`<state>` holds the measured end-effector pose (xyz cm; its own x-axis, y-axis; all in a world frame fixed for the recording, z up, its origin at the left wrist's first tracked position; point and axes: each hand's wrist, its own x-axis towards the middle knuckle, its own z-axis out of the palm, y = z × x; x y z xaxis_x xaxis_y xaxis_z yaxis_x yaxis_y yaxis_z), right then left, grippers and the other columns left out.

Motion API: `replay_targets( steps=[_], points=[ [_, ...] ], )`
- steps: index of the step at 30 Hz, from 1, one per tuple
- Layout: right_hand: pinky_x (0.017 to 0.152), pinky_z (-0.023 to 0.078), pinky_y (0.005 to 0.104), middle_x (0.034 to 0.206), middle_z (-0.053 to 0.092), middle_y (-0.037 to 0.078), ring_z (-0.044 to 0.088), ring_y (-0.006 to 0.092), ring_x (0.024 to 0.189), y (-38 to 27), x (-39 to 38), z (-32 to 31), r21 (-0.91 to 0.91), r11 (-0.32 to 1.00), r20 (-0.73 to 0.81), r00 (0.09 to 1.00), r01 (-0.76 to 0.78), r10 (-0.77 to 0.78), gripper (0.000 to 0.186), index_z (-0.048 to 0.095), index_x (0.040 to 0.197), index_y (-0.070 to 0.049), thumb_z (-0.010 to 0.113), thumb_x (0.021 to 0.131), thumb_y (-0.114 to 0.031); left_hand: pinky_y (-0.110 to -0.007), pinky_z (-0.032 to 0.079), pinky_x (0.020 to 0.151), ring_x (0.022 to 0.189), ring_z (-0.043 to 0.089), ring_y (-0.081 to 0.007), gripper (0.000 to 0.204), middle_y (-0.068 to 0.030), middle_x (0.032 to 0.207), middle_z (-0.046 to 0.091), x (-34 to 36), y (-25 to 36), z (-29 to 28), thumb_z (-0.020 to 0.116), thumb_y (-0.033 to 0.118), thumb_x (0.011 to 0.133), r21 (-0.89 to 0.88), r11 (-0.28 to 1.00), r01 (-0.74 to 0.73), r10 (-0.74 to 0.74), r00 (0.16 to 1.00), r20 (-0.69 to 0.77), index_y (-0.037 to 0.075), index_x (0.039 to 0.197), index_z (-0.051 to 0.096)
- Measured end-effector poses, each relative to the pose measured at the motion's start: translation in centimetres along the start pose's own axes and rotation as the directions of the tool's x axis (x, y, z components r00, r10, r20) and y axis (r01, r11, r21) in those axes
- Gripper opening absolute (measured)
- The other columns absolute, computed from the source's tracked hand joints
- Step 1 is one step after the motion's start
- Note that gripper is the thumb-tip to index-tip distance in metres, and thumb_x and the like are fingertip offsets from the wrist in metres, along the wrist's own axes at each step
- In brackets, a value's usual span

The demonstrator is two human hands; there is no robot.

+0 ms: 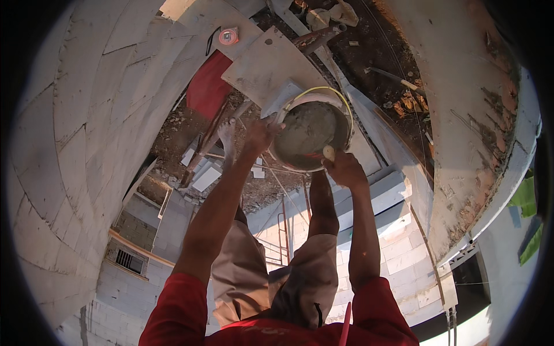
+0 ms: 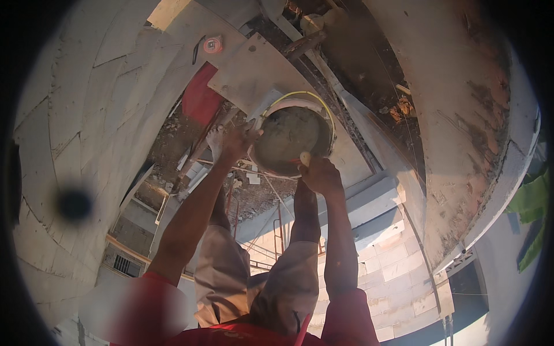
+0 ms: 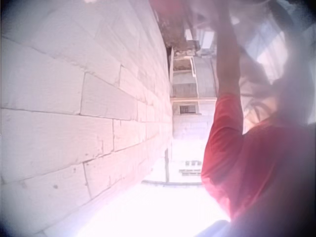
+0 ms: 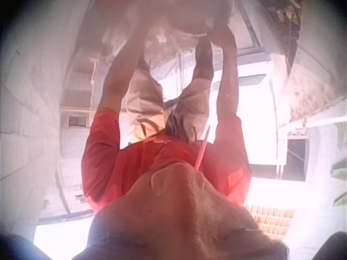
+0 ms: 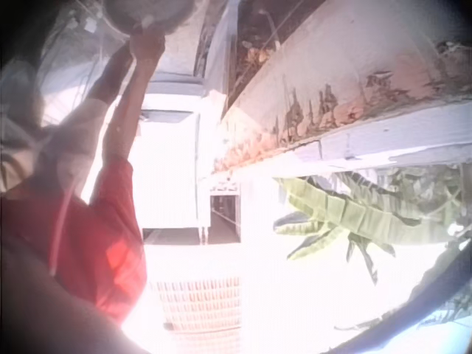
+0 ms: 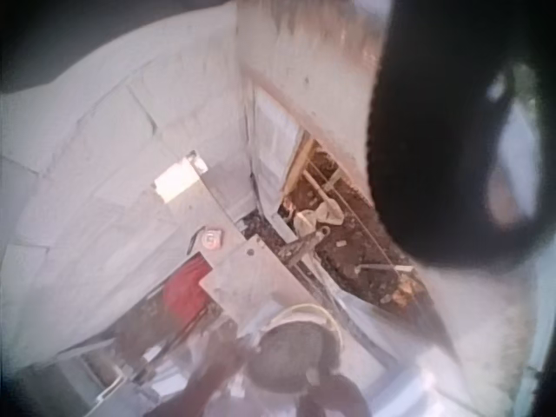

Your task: The person scoops cement from a bucket with a trowel, applies it to white rectangular tiles, and places them onto a curved wall section. They use a hammer to tap the tiles into position and continue applying cement to adjacent areas.

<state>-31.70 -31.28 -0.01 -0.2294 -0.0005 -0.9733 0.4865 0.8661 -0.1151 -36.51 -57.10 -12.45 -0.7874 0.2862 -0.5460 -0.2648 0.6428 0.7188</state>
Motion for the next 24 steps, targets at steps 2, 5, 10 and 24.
replay_targets(
  steps=[2, 5, 10, 24],
  points=[
    [0.092, 0.057, 0.0489, 0.112, 0.071, 0.025, 0.071, 0.0410, 0.104, 0.2, 4.1, 6.4, 0.028, 1.000, -0.054, 0.998, -0.013, 0.014, 0.049, 0.062, 0.123, 0.003, 0.065, 0.087, -0.030, -0.050, 0.054, 0.076, 0.080, 0.070, -0.0415, 0.050, -0.0218, 0.082, 0.072, 0.7, 1.0, 0.3, 0.072, 0.049, 0.090, 0.023, 0.999, 0.033, -0.035, 0.996, 0.086, 0.001, 0.104, 0.075],
    [0.086, 0.058, 0.0457, 0.109, 0.070, 0.026, 0.071, 0.0382, 0.100, 2.6, 5.6, 5.3, -0.061, 0.982, 0.189, 0.968, 0.179, -0.164, 0.057, 0.061, 0.129, 0.000, 0.072, 0.081, -0.029, -0.050, 0.054, 0.076, 0.082, 0.070, -0.0411, 0.051, -0.0228, 0.081, 0.071, 0.9, -0.7, 0.3, 0.072, 0.051, 0.090, 0.088, 0.987, 0.138, -0.152, 0.971, 0.184, 0.002, 0.104, 0.075],
    [0.078, 0.060, 0.0433, 0.097, 0.073, 0.024, 0.075, 0.0323, 0.091, 3.2, 3.3, -2.6, 0.376, 0.919, 0.337, 0.941, -0.118, -0.017, 0.048, 0.067, 0.120, -0.001, 0.073, 0.079, -0.025, -0.050, 0.053, 0.072, 0.077, 0.069, -0.0418, 0.054, -0.0226, 0.074, 0.068, 0.3, -1.0, 0.1, 0.071, 0.055, 0.090, -0.020, 0.996, 0.084, -0.081, 0.989, 0.123, 0.002, 0.104, 0.076],
    [0.068, 0.059, 0.0394, 0.096, 0.073, 0.019, 0.073, 0.0286, 0.075, 4.0, 3.3, 5.9, 0.145, 0.962, 0.132, 0.959, 0.231, -0.250, 0.051, 0.062, 0.117, 0.006, 0.073, 0.071, -0.011, -0.049, 0.055, 0.072, 0.075, 0.070, -0.0406, 0.055, -0.0220, 0.076, 0.070, 1.1, -1.5, 0.9, 0.072, 0.053, 0.091, -0.043, 0.999, -0.013, 0.016, 0.998, 0.064, 0.001, 0.110, 0.075]
  ],
)
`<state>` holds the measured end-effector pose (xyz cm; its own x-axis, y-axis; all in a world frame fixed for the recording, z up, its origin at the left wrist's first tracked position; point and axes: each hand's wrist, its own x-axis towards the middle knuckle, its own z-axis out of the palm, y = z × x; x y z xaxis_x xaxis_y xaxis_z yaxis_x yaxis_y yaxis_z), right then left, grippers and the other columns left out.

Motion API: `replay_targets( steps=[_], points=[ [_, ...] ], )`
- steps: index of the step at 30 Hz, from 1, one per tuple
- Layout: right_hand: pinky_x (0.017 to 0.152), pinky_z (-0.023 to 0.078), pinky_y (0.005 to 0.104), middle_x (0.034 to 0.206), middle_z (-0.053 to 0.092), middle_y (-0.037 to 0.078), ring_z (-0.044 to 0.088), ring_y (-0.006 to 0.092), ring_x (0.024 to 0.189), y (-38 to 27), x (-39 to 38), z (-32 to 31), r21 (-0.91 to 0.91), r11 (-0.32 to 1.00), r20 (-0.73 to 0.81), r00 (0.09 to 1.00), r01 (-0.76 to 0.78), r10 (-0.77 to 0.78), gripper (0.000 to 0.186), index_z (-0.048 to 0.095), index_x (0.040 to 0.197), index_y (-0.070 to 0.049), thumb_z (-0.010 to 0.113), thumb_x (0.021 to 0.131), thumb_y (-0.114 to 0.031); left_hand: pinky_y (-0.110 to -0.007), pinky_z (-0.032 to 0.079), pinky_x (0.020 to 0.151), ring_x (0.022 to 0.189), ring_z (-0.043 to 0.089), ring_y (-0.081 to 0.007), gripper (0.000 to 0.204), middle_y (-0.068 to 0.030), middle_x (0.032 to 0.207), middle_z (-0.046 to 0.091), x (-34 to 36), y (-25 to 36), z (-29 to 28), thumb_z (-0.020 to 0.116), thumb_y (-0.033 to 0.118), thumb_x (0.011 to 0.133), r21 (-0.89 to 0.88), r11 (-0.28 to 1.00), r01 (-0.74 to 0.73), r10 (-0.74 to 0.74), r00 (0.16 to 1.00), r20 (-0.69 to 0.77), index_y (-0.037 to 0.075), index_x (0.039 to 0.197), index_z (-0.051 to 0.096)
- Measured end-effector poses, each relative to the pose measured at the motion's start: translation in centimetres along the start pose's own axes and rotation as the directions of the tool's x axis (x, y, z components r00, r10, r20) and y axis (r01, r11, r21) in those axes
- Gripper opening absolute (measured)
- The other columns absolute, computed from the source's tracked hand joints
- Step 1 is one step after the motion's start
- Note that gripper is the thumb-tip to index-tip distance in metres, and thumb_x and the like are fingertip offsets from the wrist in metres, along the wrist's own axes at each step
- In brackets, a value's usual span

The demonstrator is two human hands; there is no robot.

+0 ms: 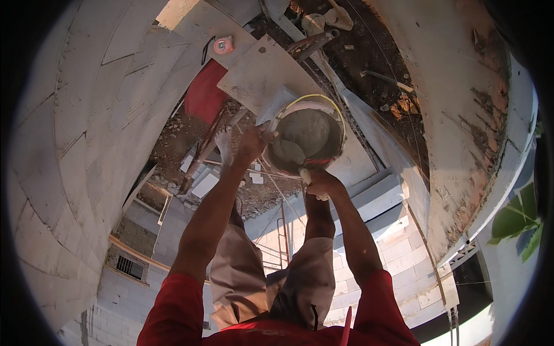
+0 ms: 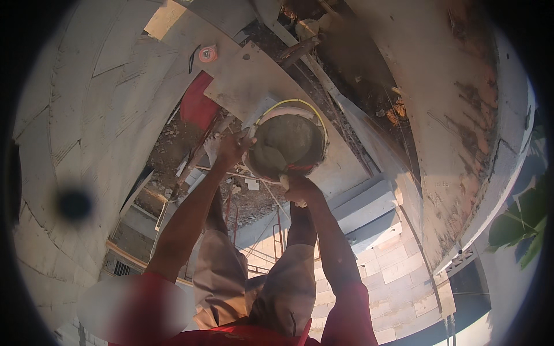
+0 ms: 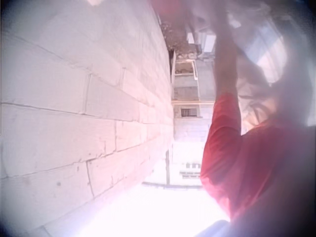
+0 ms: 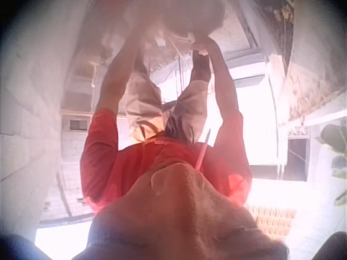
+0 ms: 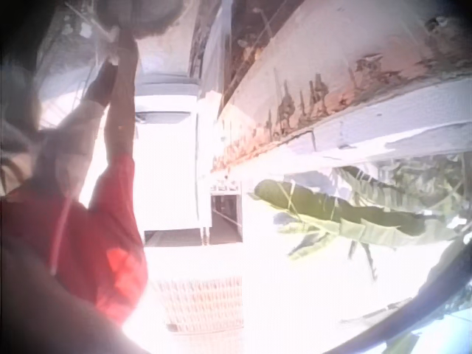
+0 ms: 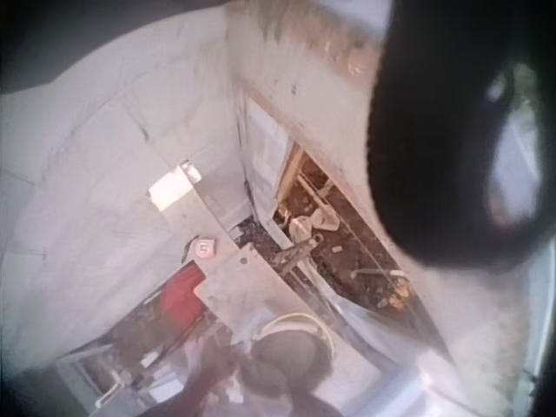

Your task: The person scoops cement from a bucket with a trowel, applies it to white rectangular tiles, and places them onto a curved wall section. They use a hammer to tap the tiles into position and continue applying cement to adjacent areas.

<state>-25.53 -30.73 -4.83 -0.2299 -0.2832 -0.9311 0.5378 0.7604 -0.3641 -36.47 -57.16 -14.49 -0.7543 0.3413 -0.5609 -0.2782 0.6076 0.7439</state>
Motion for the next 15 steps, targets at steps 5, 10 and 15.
replay_targets(
  steps=[5, 10, 15],
  points=[
    [0.084, 0.059, 0.0418, 0.107, 0.072, 0.022, 0.075, 0.0312, 0.093, -1.1, -2.3, -5.3, 0.111, 0.968, 0.073, 0.973, -0.226, 0.219, 0.055, 0.061, 0.122, 0.004, 0.074, 0.070, -0.013, -0.048, 0.055, 0.079, 0.090, 0.071, -0.0409, 0.056, -0.0259, 0.094, 0.072, -0.3, 1.1, -0.5, 0.072, 0.052, 0.092, 0.018, 0.990, 0.141, -0.142, 0.983, 0.119, 0.001, 0.116, 0.073],
    [0.086, 0.059, 0.0444, 0.116, 0.070, 0.024, 0.072, 0.0355, 0.102, -3.2, -2.1, -4.7, -0.146, 0.983, 0.160, 0.978, -0.113, 0.136, 0.060, 0.057, 0.129, 0.003, 0.070, 0.073, -0.016, -0.048, 0.055, 0.082, 0.094, 0.070, -0.0407, 0.049, -0.0251, 0.097, 0.072, -0.5, 0.5, -0.7, 0.072, 0.047, 0.093, -0.004, 0.998, 0.066, -0.066, 0.998, 0.021, 0.004, 0.115, 0.074],
    [0.090, 0.057, 0.0489, 0.108, 0.070, 0.028, 0.069, 0.0438, 0.103, -3.8, -2.9, -1.4, -0.158, 0.979, -0.052, 0.991, -0.131, 0.124, 0.055, 0.058, 0.122, 0.007, 0.067, 0.073, -0.015, -0.046, 0.055, 0.081, 0.087, 0.071, -0.0393, 0.051, -0.0230, 0.091, 0.073, -0.1, 1.3, -0.5, 0.073, 0.048, 0.091, 0.040, 0.992, 0.121, -0.125, 0.986, 0.109, 0.003, 0.115, 0.074]
  ],
)
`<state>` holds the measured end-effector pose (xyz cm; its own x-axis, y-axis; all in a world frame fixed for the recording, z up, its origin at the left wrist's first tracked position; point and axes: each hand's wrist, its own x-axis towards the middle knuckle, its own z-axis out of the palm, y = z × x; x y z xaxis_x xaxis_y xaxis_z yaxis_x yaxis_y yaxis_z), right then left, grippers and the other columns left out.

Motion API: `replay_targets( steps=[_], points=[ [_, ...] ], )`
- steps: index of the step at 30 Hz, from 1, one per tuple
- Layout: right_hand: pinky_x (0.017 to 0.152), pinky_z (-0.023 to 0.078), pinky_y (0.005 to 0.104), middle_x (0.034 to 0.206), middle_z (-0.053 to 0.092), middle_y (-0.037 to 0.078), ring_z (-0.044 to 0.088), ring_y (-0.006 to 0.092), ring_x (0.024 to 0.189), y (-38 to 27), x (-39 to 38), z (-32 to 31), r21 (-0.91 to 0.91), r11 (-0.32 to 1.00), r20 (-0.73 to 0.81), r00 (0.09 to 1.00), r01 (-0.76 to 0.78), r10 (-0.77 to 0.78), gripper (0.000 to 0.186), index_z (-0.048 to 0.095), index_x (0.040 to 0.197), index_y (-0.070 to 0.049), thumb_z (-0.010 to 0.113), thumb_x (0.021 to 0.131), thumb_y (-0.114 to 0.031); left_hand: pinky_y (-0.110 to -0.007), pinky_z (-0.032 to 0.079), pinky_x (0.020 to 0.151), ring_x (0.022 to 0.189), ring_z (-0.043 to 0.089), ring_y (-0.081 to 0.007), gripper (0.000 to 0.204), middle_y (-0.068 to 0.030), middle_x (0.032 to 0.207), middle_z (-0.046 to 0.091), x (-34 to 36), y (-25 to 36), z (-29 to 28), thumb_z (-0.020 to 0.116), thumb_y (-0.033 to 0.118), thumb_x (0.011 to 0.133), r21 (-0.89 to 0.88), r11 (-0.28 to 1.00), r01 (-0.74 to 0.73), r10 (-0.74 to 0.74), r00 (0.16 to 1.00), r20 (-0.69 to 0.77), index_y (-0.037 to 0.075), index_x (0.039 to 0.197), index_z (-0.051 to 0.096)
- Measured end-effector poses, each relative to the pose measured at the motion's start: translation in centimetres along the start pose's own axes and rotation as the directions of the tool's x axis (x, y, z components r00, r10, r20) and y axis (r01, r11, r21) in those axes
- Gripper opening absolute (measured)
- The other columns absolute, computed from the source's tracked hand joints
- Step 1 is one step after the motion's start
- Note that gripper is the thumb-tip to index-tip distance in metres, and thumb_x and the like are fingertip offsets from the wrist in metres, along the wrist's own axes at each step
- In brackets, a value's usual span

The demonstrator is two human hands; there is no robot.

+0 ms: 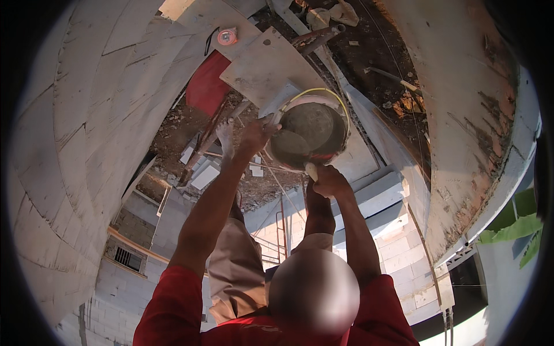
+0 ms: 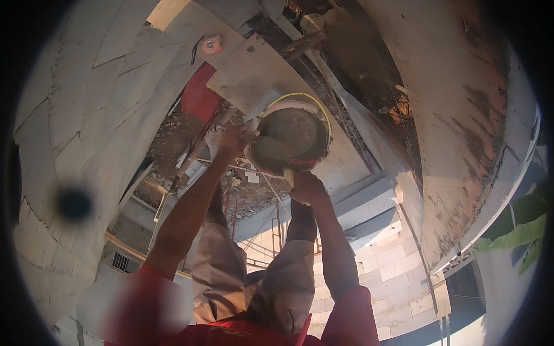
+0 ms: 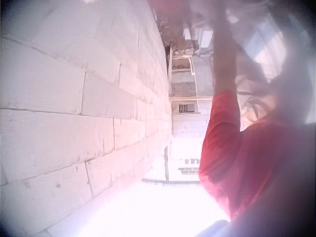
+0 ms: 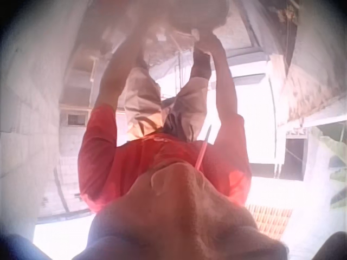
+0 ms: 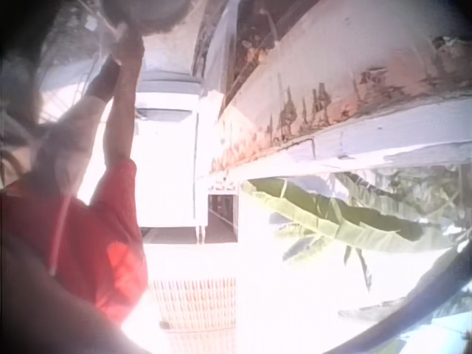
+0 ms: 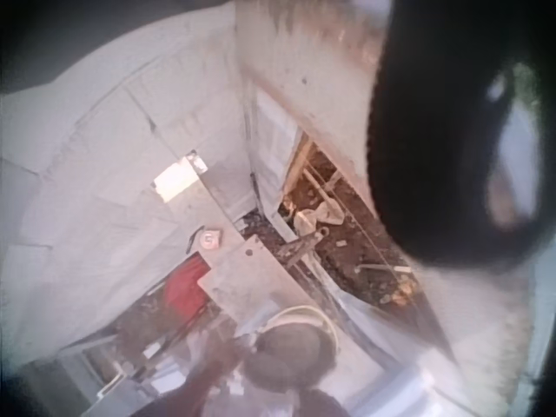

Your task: The person scoops cement from a bucket with a trowel, applies it to white rectangular tiles, and places them onto a curved wall section. They use a hammer to tap the tiles into position and continue applying cement to adjacent areas.

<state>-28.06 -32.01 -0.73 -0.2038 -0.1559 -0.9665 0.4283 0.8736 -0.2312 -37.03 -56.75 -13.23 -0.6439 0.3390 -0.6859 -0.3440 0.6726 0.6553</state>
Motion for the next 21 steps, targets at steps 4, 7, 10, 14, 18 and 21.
replay_targets(
  steps=[4, 7, 10, 14, 18, 21],
  points=[
    [0.094, 0.055, 0.0479, 0.113, 0.070, 0.023, 0.068, 0.0378, 0.110, 0.3, -3.5, -3.0, -0.110, 0.990, 0.158, 0.981, -0.091, 0.108, 0.053, 0.064, 0.118, 0.001, 0.073, 0.076, -0.029, -0.041, 0.055, 0.074, 0.078, 0.071, -0.0287, 0.056, -0.0175, 0.083, 0.073, -0.1, -1.6, 0.4, 0.073, 0.052, 0.090, -0.060, 0.995, -0.078, 0.072, 0.993, -0.093, 0.001, 0.115, 0.073],
    [0.089, 0.057, 0.0461, 0.107, 0.072, 0.018, 0.071, 0.0336, 0.102, 2.7, -5.1, -6.7, -0.132, 0.974, -0.064, 0.982, -0.183, 0.176, 0.047, 0.066, 0.109, -0.001, 0.075, 0.078, -0.035, -0.043, 0.055, 0.072, 0.075, 0.071, -0.0314, 0.055, -0.0188, 0.081, 0.072, -0.5, -1.3, 0.1, 0.073, 0.052, 0.090, -0.043, 0.998, -0.045, 0.042, 0.997, -0.064, 0.003, 0.115, 0.074],
    [0.076, 0.059, 0.0435, 0.096, 0.071, 0.022, 0.073, 0.0331, 0.090, -2.0, -2.2, -7.2, -0.216, 0.959, -0.398, 0.914, -0.182, 0.084, 0.037, 0.064, 0.106, 0.004, 0.071, 0.082, -0.023, -0.043, 0.054, 0.071, 0.072, 0.070, -0.0346, 0.054, -0.0200, 0.076, 0.070, -0.3, -1.4, 0.0, 0.073, 0.052, 0.090, -0.123, 0.992, 0.027, -0.026, 1.000, 0.010, 0.004, 0.113, 0.075],
    [0.056, 0.057, 0.0377, 0.082, 0.071, 0.018, 0.073, 0.0284, 0.076, -7.4, 2.8, 1.2, -0.643, 0.756, -0.482, 0.832, -0.122, -0.276, 0.044, 0.062, 0.116, 0.010, 0.067, 0.082, -0.019, -0.041, 0.053, 0.067, 0.064, 0.068, -0.0327, 0.051, -0.0182, 0.068, 0.066, 0.2, -0.1, -0.5, 0.073, 0.052, 0.090, -0.018, 0.999, 0.051, -0.050, 0.998, 0.043, 0.006, 0.109, 0.077],
    [0.048, 0.055, 0.0400, 0.080, 0.068, 0.014, 0.071, 0.0278, 0.075, -7.8, -0.4, 8.9, -0.852, 0.473, -0.346, 0.920, -0.225, -0.185, 0.054, 0.058, 0.122, 0.016, 0.066, 0.083, -0.020, -0.039, 0.051, 0.064, 0.065, 0.067, -0.0232, 0.058, -0.0146, 0.072, 0.069, -0.1, -0.2, -0.5, 0.070, 0.058, 0.090, -0.091, 0.996, -0.015, 0.015, 1.000, 0.002, 0.004, 0.111, 0.074],
    [0.053, 0.058, 0.0394, 0.083, 0.068, 0.016, 0.073, 0.0277, 0.075, -2.7, -1.8, 7.8, -0.712, 0.687, -0.330, 0.933, -0.146, -0.143, 0.046, 0.059, 0.116, 0.012, 0.069, 0.084, -0.020, -0.043, 0.053, 0.067, 0.067, 0.068, -0.0319, 0.054, -0.0186, 0.072, 0.068, -0.1, -0.9, 0.1, 0.073, 0.054, 0.090, -0.038, 0.999, 0.008, -0.008, 1.000, -0.006, 0.004, 0.109, 0.076]
  ],
)
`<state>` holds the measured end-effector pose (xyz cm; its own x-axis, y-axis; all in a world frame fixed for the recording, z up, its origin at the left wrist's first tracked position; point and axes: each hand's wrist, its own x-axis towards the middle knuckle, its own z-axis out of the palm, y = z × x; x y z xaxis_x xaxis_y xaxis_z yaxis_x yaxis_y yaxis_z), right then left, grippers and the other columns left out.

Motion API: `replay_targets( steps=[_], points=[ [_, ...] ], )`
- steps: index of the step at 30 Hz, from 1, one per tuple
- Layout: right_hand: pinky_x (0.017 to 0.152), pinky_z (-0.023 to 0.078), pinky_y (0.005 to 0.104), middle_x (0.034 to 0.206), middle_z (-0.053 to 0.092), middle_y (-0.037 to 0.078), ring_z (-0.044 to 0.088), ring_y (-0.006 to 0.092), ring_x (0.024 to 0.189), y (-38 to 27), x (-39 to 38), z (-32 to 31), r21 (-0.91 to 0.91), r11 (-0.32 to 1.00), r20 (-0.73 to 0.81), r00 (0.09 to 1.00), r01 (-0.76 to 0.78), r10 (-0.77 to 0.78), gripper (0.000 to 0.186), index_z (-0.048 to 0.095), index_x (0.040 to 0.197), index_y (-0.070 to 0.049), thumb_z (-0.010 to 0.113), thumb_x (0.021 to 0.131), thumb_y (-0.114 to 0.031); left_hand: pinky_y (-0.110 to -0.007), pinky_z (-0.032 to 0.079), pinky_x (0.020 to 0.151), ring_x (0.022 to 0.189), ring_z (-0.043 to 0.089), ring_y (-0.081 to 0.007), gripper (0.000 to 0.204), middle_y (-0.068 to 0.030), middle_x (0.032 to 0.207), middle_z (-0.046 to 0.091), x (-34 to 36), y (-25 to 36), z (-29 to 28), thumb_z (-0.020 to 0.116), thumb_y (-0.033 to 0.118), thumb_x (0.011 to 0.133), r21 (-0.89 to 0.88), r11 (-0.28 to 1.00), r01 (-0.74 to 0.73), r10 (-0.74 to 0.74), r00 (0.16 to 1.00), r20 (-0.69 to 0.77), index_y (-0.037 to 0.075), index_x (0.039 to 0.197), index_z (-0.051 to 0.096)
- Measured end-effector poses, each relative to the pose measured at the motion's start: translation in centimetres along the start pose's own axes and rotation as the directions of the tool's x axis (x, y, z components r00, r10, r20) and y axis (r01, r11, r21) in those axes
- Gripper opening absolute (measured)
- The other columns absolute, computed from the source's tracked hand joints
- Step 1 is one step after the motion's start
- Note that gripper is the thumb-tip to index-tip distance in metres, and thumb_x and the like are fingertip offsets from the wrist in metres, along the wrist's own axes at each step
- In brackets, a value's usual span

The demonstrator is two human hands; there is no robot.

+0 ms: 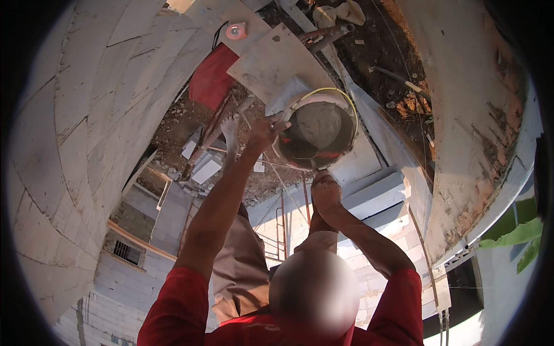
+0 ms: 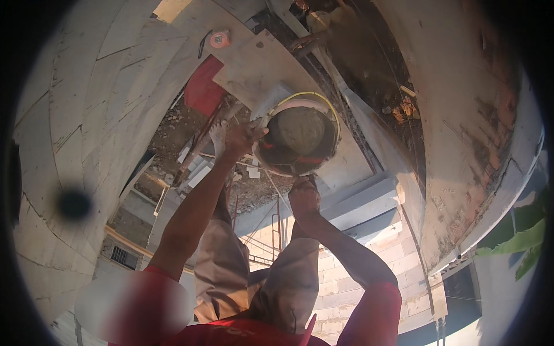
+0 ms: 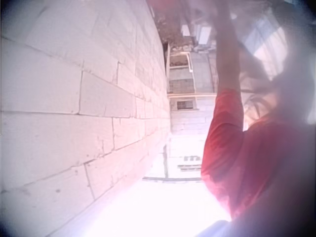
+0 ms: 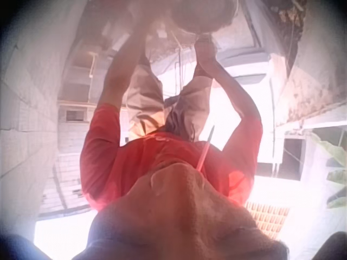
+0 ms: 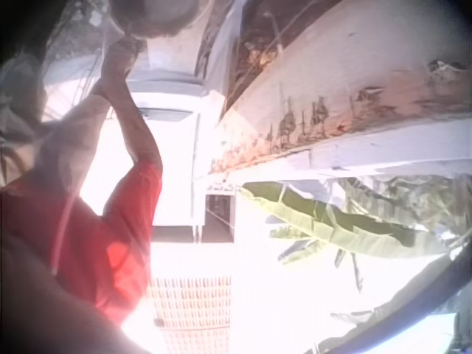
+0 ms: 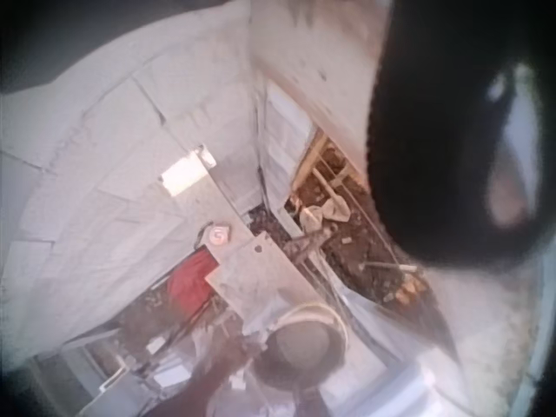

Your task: The person scoops cement from a bucket with a trowel, applies it to white rectangular tiles, and places them onto a curved wall section. They use a hammer to tap the tiles into position and continue applying cement to adjacent areas.

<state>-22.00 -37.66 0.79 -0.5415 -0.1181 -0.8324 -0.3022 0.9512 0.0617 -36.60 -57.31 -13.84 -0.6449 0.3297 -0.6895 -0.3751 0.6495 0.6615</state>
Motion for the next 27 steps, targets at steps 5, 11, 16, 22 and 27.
replay_targets(
  steps=[5, 11, 16, 22, 27],
  points=[
    [0.070, 0.061, 0.0397, 0.086, 0.067, 0.019, 0.074, 0.0328, 0.078, 11.4, -1.0, -7.1, 0.373, 0.926, 0.104, 0.994, -0.053, 0.014, 0.029, 0.056, 0.106, 0.004, 0.067, 0.090, -0.018, -0.046, 0.055, 0.076, 0.080, 0.071, -0.0360, 0.056, -0.0225, 0.082, 0.071, -0.3, 0.7, -0.4, 0.074, 0.055, 0.089, 0.004, 1.000, 0.026, -0.025, 0.999, -0.043, 0.002, 0.109, 0.076],
    [0.083, 0.058, 0.0537, 0.102, 0.068, 0.031, 0.071, 0.0443, 0.091, 8.6, 1.5, -1.1, 0.542, 0.798, 0.383, 0.923, -0.262, 0.042, 0.050, 0.053, 0.110, 0.010, 0.060, 0.096, -0.038, -0.047, 0.055, 0.083, 0.090, 0.071, -0.0424, 0.063, -0.0278, 0.093, 0.072, -0.2, -0.1, 0.2, 0.072, 0.058, 0.088, -0.040, 0.997, 0.067, -0.066, 0.998, 0.012, 0.001, 0.113, 0.075],
    [0.058, 0.054, 0.0376, 0.084, 0.062, 0.013, 0.064, 0.0273, 0.063, 0.6, 3.1, 0.8, 0.849, -0.259, 0.452, 0.887, -0.461, -0.098, 0.036, 0.057, 0.115, -0.003, 0.062, 0.097, -0.034, -0.038, 0.055, 0.075, 0.079, 0.073, -0.0281, 0.058, -0.0216, 0.088, 0.074, -0.4, -0.1, 0.6, 0.076, 0.049, 0.090, -0.003, 1.000, -0.031, 0.031, 0.994, -0.110, 0.001, 0.122, 0.072],
    [0.046, 0.039, 0.0271, 0.075, 0.058, 0.002, 0.052, 0.0119, 0.052, 2.6, 3.6, -2.9, 0.236, -0.877, 0.371, 0.873, -0.418, -0.317, 0.023, 0.059, 0.110, -0.011, 0.067, 0.097, -0.028, -0.040, 0.055, 0.075, 0.078, 0.074, -0.0304, 0.064, -0.0207, 0.082, 0.073, 0.0, -0.6, 0.4, 0.073, 0.057, 0.089, -0.002, 0.993, -0.122, 0.121, 0.988, -0.099, 0.002, 0.122, 0.072],
    [0.077, 0.061, 0.0493, 0.094, 0.069, 0.022, 0.072, 0.0404, 0.080, 4.0, 1.4, -1.0, 0.885, 0.165, 0.360, 0.865, -0.435, 0.349, 0.045, 0.050, 0.119, 0.000, 0.070, 0.089, -0.027, -0.048, 0.054, 0.082, 0.090, 0.071, -0.0417, 0.058, -0.0271, 0.096, 0.072, -0.4, 2.1, -1.5, 0.074, 0.054, 0.089, -0.018, 0.990, 0.141, -0.140, 0.988, 0.067, 0.002, 0.116, 0.074]
  ],
)
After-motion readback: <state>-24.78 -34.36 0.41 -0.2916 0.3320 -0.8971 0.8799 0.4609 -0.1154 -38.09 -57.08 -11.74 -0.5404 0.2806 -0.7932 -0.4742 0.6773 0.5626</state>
